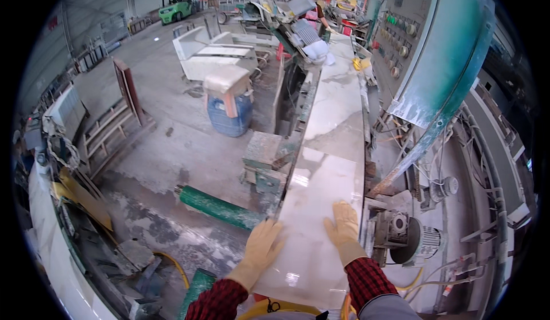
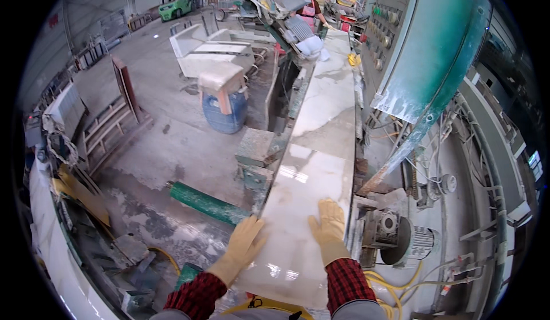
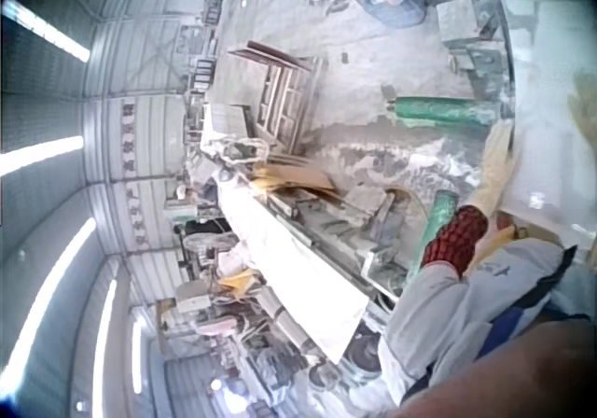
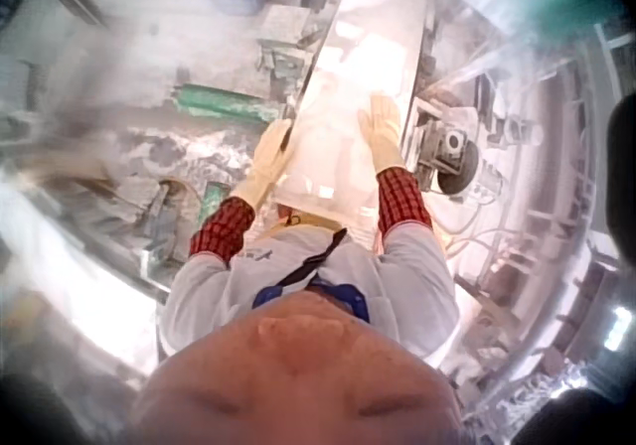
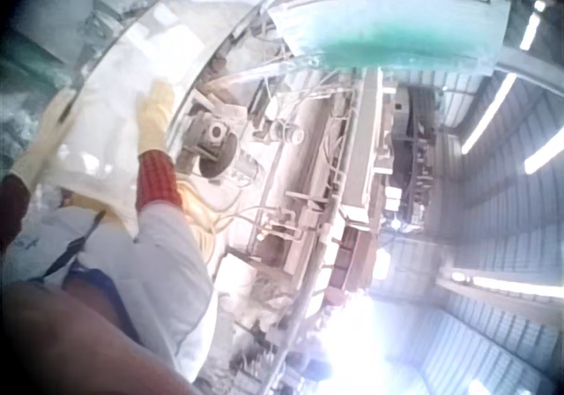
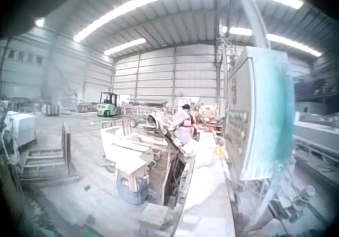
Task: The person repeatedly picks up large white marble-patterned slabs from a conveyor belt and places them onto a nearby stack. The person wears gloves and handles the slabs by hand, moving them one at a time in a repetitive cycle.
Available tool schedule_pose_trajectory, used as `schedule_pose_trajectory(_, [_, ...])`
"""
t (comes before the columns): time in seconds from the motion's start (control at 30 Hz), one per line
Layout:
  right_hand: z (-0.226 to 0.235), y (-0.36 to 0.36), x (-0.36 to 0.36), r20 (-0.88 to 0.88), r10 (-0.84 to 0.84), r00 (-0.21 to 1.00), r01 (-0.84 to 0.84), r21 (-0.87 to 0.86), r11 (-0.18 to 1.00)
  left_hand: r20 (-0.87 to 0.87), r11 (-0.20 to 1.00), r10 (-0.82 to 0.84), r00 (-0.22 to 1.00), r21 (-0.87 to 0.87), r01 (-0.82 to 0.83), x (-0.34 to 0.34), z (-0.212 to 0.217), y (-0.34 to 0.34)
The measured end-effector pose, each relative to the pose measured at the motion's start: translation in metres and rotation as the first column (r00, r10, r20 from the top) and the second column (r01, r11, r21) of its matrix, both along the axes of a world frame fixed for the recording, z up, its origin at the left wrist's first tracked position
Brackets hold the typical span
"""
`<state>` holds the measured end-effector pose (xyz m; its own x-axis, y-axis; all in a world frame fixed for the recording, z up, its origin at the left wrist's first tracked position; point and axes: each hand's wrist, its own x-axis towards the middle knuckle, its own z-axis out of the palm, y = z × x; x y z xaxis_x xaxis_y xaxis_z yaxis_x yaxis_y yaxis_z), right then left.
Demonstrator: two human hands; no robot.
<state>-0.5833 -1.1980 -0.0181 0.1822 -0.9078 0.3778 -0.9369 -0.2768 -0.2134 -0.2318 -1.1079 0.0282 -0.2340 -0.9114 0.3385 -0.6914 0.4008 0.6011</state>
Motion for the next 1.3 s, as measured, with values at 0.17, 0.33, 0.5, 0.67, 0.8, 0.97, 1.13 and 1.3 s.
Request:
schedule_pose_trajectory(0.17, [-0.021,0.007,0.024,0.079,-0.002,0.997,0.022,-0.256,0.966,-0.411,0.417,0.734,0.541,0.901,0.118,0.029,0.003,0.118])
schedule_pose_trajectory(0.33, [-0.004,0.094,0.120,0.131,0.129,0.983,-0.132,0.019,0.991,-0.454,0.296,0.864,0.220,0.809,0.508,0.026,0.007,0.151])
schedule_pose_trajectory(0.5, [0.023,0.169,0.198,0.190,0.446,0.874,-0.473,0.125,0.872,-0.534,0.347,0.825,0.185,0.737,0.580,0.026,0.012,0.150])
schedule_pose_trajectory(0.67, [0.030,0.172,0.177,0.176,0.523,0.834,-0.541,0.071,0.838,-0.665,0.465,0.732,0.148,0.646,0.605,0.025,0.007,0.148])
schedule_pose_trajectory(0.8, [0.025,0.195,0.136,0.053,0.522,0.851,-0.519,-0.059,0.853,-0.670,0.542,0.740,0.048,0.638,0.547,0.016,0.001,0.156])
schedule_pose_trajectory(0.97, [0.029,0.235,0.059,0.034,0.358,0.933,-0.359,0.121,0.925,-0.618,0.565,0.785,-0.041,0.688,0.455,0.002,0.001,0.167])
schedule_pose_trajectory(1.13, [0.022,0.252,-0.001,0.016,0.298,0.954,-0.298,-0.022,0.954,-0.583,0.578,0.807,-0.090,0.749,0.324,-0.009,0.004,0.194])
schedule_pose_trajectory(1.3, [0.010,0.245,-0.002,0.123,0.312,0.942,-0.298,-0.117,0.947,-0.582,0.573,0.813,-0.018,0.793,0.208,0.049,-0.006,0.284])
